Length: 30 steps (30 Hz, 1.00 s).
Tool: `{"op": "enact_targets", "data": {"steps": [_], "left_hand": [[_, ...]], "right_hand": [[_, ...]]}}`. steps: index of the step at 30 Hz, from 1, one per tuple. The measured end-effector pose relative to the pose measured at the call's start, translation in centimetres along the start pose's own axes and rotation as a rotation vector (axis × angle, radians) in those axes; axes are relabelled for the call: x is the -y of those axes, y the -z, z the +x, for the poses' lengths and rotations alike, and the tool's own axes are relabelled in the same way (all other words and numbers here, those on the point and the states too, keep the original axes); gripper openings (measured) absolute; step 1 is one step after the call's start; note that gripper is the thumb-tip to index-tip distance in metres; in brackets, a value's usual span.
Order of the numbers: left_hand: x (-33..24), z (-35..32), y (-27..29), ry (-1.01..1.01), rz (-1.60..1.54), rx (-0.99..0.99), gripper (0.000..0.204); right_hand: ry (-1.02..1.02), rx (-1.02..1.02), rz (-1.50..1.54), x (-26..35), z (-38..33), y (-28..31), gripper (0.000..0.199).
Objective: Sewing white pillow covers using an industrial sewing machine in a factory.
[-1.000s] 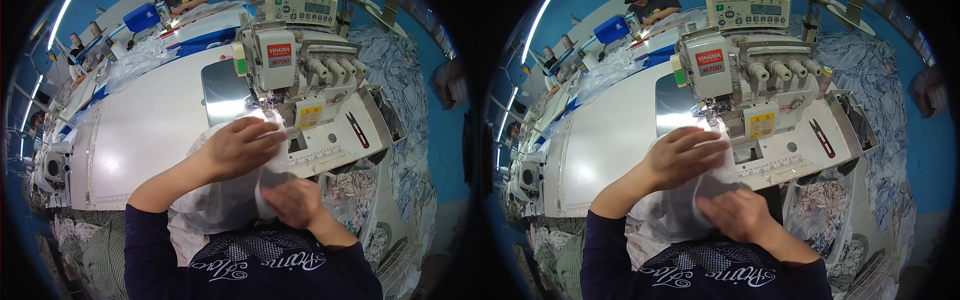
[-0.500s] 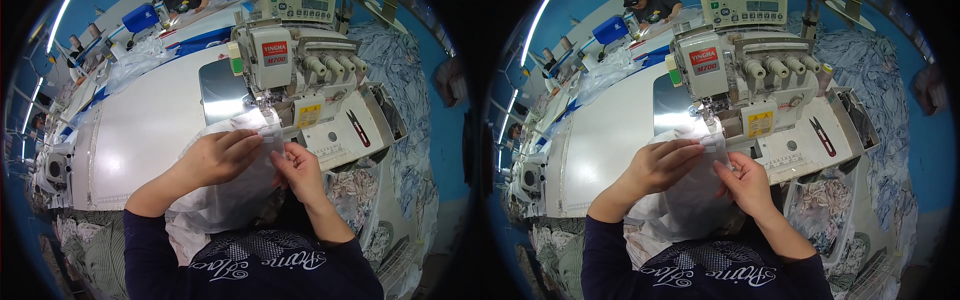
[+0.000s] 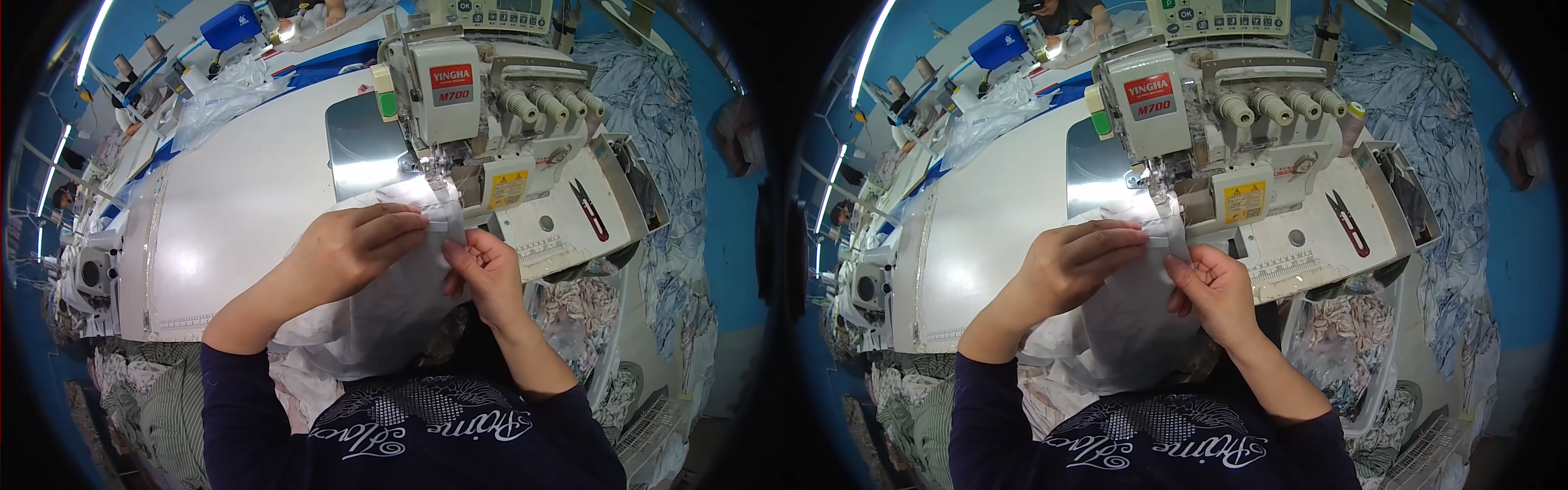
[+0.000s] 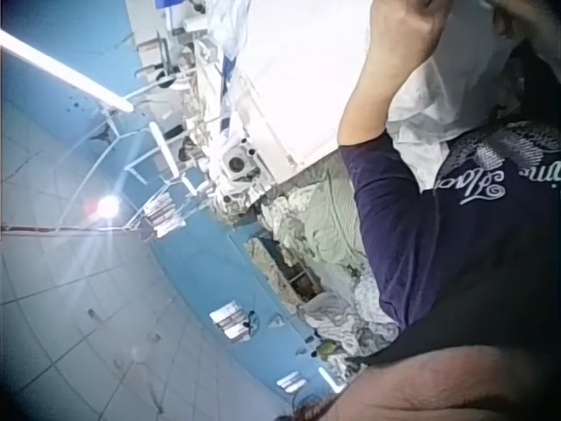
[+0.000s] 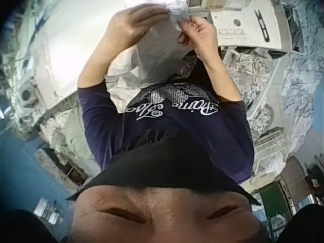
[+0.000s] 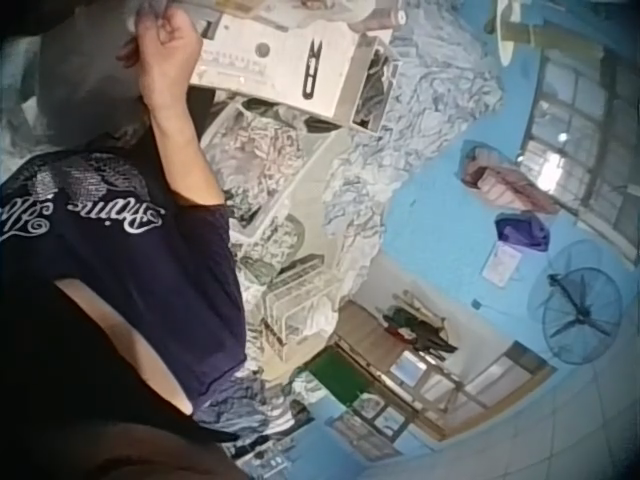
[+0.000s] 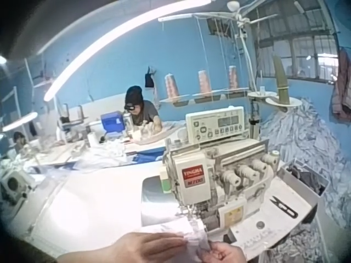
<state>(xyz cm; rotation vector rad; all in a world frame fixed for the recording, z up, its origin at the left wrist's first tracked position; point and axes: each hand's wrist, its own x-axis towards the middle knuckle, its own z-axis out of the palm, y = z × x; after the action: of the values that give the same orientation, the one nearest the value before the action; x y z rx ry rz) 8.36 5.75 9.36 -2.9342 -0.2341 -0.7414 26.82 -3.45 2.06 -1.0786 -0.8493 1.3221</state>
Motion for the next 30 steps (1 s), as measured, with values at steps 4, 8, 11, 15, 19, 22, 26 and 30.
{"op": "enact_targets", "data": {"steps": [4,8,11,15,19,22,26,30], "left_hand": [[0.0,-0.1,0.3,0.073,-0.078,0.002,0.034],[0.3,0.2,0.5,0.178,-0.192,0.011,0.045],[1.5,0.2,0.2,0.218,-0.233,0.017,0.043],[2.7,0.9,-0.1,0.221,-0.25,-0.004,0.039],[4.7,1.2,-0.5,0.271,-0.215,-0.012,0.035],[6.6,0.9,-0.1,0.279,-0.08,-0.011,0.032],[4.0,-0.7,1.4,0.38,0.316,-0.1,0.032],[-6.8,-7.3,2.5,1.016,-0.138,-0.01,0.039]], "right_hand": [[-0.016,0.01,0.014,0.3,0.1,-0.4,0.021],[0.008,0.002,-0.006,0.4,0.3,-0.4,0.021],[0.021,0.0,-0.016,0.7,0.5,-0.7,0.02],[0.03,0.018,-0.001,0.9,1.0,-0.3,0.019],[0.037,0.03,-0.02,0.8,1.1,0.1,0.018],[0.016,0.035,-0.012,1.1,1.1,-0.5,0.019],[0.035,0.032,-0.044,1.0,1.2,-0.4,0.021],[0.034,0.023,-0.061,0.8,1.4,0.1,0.021]]}}
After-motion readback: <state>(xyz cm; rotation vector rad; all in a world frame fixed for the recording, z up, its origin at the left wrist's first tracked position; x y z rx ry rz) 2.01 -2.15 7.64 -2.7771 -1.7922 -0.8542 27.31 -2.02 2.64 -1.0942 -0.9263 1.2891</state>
